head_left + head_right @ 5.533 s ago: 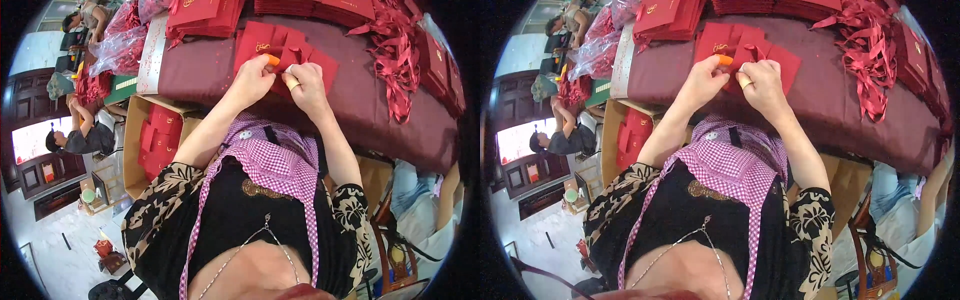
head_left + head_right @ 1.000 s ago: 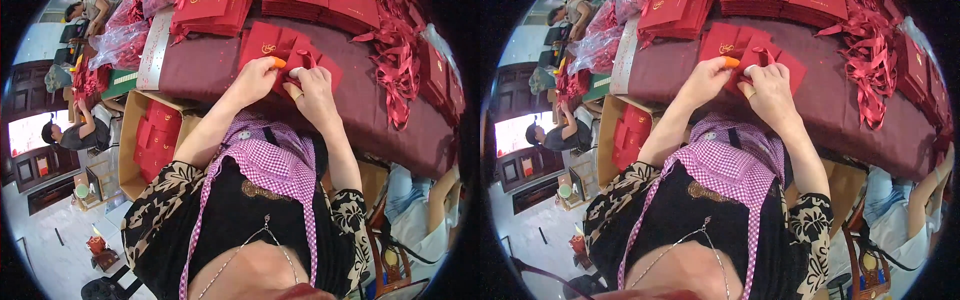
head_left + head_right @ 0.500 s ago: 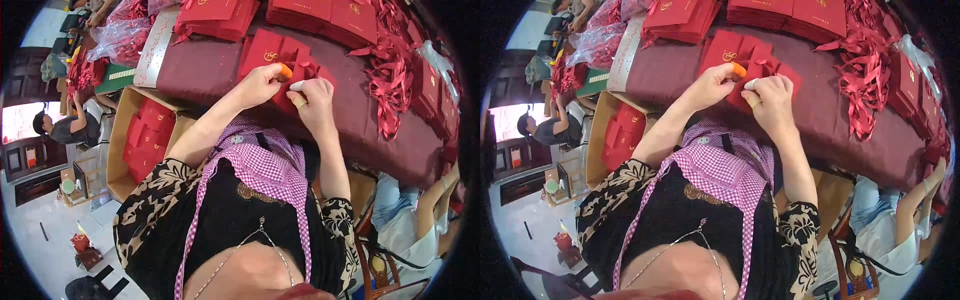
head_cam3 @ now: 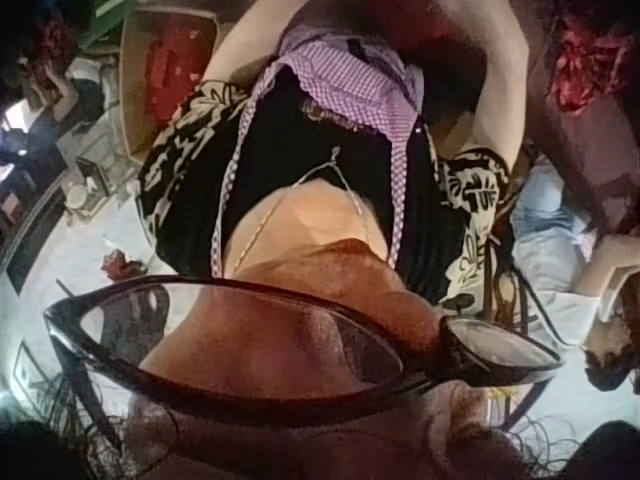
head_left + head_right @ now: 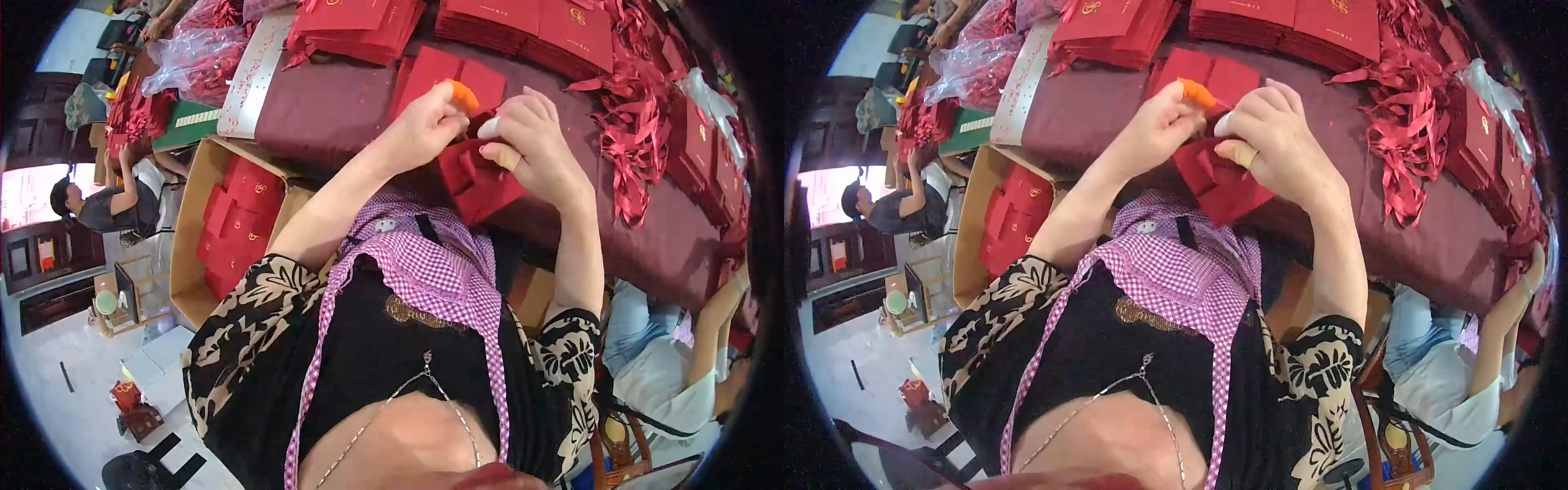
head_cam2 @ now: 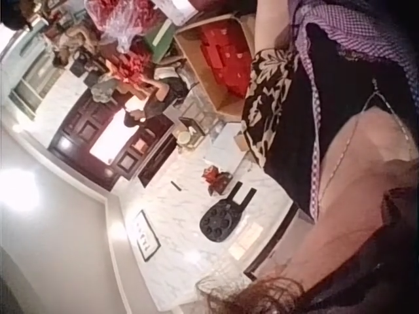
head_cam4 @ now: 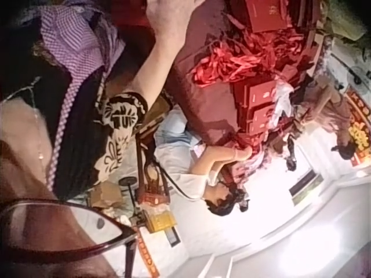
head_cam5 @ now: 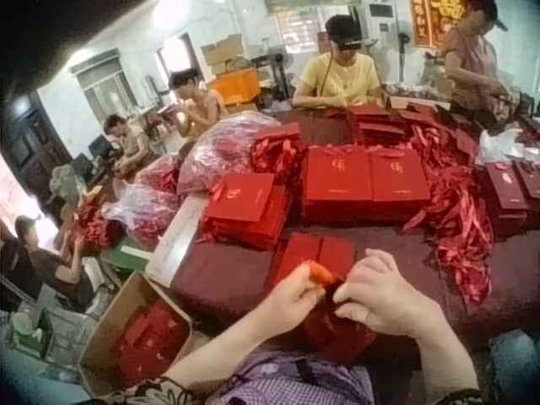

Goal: The person ties decorative red ribbons onto small red gift boxes by hand.

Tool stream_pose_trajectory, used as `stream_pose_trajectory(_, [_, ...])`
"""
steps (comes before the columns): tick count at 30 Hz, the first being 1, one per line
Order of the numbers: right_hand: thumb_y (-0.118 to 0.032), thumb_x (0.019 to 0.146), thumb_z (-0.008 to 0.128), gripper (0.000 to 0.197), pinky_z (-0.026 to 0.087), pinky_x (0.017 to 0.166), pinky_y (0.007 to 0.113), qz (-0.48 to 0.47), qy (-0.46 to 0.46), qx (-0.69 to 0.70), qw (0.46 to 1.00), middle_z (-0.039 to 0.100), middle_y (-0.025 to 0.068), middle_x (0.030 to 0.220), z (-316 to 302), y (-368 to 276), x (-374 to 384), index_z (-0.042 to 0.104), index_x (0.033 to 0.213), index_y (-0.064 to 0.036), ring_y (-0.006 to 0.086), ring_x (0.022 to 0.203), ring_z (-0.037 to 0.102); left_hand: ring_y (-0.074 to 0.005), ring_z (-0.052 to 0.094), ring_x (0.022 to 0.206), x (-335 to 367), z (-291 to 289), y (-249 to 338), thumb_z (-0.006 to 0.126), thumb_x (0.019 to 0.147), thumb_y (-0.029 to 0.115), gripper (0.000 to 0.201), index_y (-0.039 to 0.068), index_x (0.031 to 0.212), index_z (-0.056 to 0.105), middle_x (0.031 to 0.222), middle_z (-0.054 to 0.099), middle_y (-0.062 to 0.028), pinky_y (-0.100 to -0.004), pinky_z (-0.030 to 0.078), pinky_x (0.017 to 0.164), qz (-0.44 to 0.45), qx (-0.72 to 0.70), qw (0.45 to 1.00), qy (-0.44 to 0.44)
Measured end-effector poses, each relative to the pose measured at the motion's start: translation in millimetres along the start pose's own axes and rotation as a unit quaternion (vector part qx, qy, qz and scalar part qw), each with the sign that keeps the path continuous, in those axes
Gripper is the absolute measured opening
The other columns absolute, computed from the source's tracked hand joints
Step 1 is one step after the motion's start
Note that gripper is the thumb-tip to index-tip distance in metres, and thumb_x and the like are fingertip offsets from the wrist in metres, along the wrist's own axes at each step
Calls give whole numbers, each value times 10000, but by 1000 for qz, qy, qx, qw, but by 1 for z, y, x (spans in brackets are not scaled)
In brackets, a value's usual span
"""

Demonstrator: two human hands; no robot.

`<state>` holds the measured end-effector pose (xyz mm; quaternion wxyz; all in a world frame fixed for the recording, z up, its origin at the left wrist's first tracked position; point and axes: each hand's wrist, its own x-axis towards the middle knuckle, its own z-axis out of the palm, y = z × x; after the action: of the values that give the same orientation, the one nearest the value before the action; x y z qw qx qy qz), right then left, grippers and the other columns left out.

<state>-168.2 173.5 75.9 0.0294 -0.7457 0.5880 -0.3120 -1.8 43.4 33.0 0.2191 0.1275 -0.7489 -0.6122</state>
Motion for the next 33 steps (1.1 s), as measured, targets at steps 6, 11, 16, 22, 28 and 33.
stream_pose_trajectory(6, [-154,743,706,132,314,1048,463,-27,-47,96,994,562,33,830,-2,-2,-14,618,814,-88,243,972,545,-114,581,773,14,-46,-3,575,826,6,269,-15,1094,558,852,620,-58,-240,466,691,-57,-177,966,182])
stream_pose_trajectory(11, [-154,767,697,138,323,1037,443,7,-56,98,994,580,47,856,-7,4,-18,611,833,-69,248,1010,547,-122,583,778,4,-50,-14,543,890,18,181,2,1067,573,844,618,-60,-239,462,719,-108,-66,977,169])
stream_pose_trajectory(16, [-202,860,639,185,371,1000,390,59,-4,142,988,576,91,1025,3,18,-28,594,892,-25,261,1061,542,-100,594,835,-8,-38,-9,532,914,33,145,-11,1028,609,870,648,-36,-251,472,790,12,91,967,239])
stream_pose_trajectory(22, [-187,883,626,202,415,930,328,77,-24,330,941,504,111,1246,9,21,-27,601,900,13,198,1092,519,-114,592,1021,-31,-12,3,542,924,28,301,-10,1222,565,1111,636,-46,-268,466,910,-133,-178,974,-46])
stream_pose_trajectory(28, [-340,866,660,365,445,879,298,97,-26,493,864,461,119,1327,26,12,-24,617,852,22,161,1078,503,-131,526,1120,-28,7,-5,591,928,106,332,17,1241,525,1227,550,-43,-292,430,963,-119,-208,966,-102])
stream_pose_trajectory(33, [-269,868,656,343,395,951,284,165,33,585,793,550,77,1226,36,13,-25,642,1045,25,139,1070,527,-91,562,938,-22,2,-7,627,873,27,153,51,1022,604,993,599,6,-254,466,831,-76,-69,993,-50])
